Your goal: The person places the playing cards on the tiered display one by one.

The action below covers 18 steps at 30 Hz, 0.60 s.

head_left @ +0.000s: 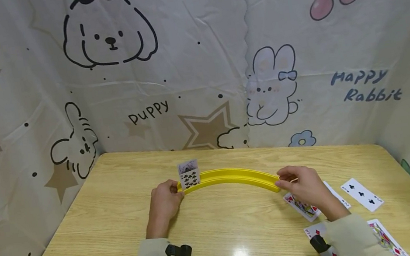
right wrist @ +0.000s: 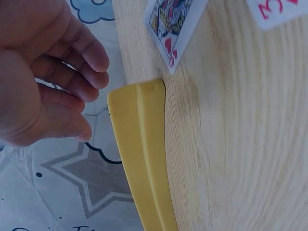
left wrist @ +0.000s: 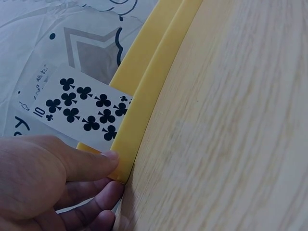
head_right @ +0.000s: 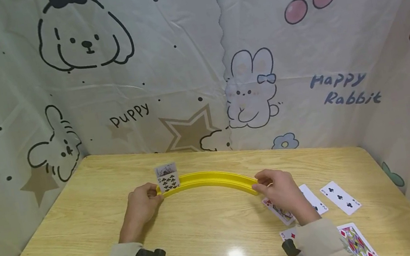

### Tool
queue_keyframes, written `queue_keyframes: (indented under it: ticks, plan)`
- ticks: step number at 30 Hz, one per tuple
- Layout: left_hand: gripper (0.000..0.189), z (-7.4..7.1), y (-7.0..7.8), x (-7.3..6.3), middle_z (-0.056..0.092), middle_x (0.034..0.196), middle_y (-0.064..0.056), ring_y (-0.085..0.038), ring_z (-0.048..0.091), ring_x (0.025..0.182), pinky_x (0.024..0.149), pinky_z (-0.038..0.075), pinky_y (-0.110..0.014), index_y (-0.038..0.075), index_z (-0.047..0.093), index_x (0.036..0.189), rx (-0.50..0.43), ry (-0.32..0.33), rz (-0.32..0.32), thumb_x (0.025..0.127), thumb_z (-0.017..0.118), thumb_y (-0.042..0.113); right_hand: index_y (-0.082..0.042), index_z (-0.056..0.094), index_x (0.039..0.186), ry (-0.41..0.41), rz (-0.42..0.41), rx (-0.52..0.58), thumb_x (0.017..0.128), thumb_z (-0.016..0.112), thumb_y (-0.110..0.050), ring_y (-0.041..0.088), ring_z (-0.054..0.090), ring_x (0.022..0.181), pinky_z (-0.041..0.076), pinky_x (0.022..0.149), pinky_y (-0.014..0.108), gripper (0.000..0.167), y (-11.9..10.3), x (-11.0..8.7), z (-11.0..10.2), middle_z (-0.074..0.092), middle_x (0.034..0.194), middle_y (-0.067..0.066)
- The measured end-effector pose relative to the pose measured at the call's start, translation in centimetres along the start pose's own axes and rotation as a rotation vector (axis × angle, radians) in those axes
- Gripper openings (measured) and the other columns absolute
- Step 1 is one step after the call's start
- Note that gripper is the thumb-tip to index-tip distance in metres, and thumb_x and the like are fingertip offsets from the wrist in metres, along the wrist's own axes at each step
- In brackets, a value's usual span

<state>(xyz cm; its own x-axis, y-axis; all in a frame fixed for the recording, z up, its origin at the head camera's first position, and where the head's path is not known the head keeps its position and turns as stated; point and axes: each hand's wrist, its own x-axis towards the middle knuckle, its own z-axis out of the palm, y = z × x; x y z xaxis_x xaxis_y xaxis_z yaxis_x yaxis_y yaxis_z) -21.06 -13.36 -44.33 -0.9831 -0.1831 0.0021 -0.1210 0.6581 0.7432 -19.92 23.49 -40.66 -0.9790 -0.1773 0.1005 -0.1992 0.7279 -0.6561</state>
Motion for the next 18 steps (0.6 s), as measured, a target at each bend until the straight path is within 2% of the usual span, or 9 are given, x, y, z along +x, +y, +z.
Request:
queue_keyframes:
  ticks: [9,18]
  plan:
    - [0.027,0.0,0.0,-0.1,0.071,0.098,-0.009,-0.022,0.065,0.092,0.080,0.052,-0.041,-0.001,0.070,0.113,0.010,-0.001,0.000,0.088,0.077,0.007,0.003,0.068,0.117,0.003,0.026,-0.094,0.092,0.074,-0.018,0.023,0.063,0.090,0.052,0.076,0.040,0.033,1.3,-0.6,-1.0,0.070,0.098,0.005]
    - [0.027,0.0,-0.1,0.0,0.071,0.098,-0.009,-0.023,0.065,0.091,0.079,0.053,-0.040,0.000,0.071,0.113,0.005,0.005,0.008,0.088,0.077,0.007,0.006,0.068,0.114,-0.053,0.036,-0.172,0.090,0.076,-0.017,0.020,0.057,0.080,0.049,0.070,0.038,0.034,2.4,-0.8,-1.9,0.065,0.089,0.002]
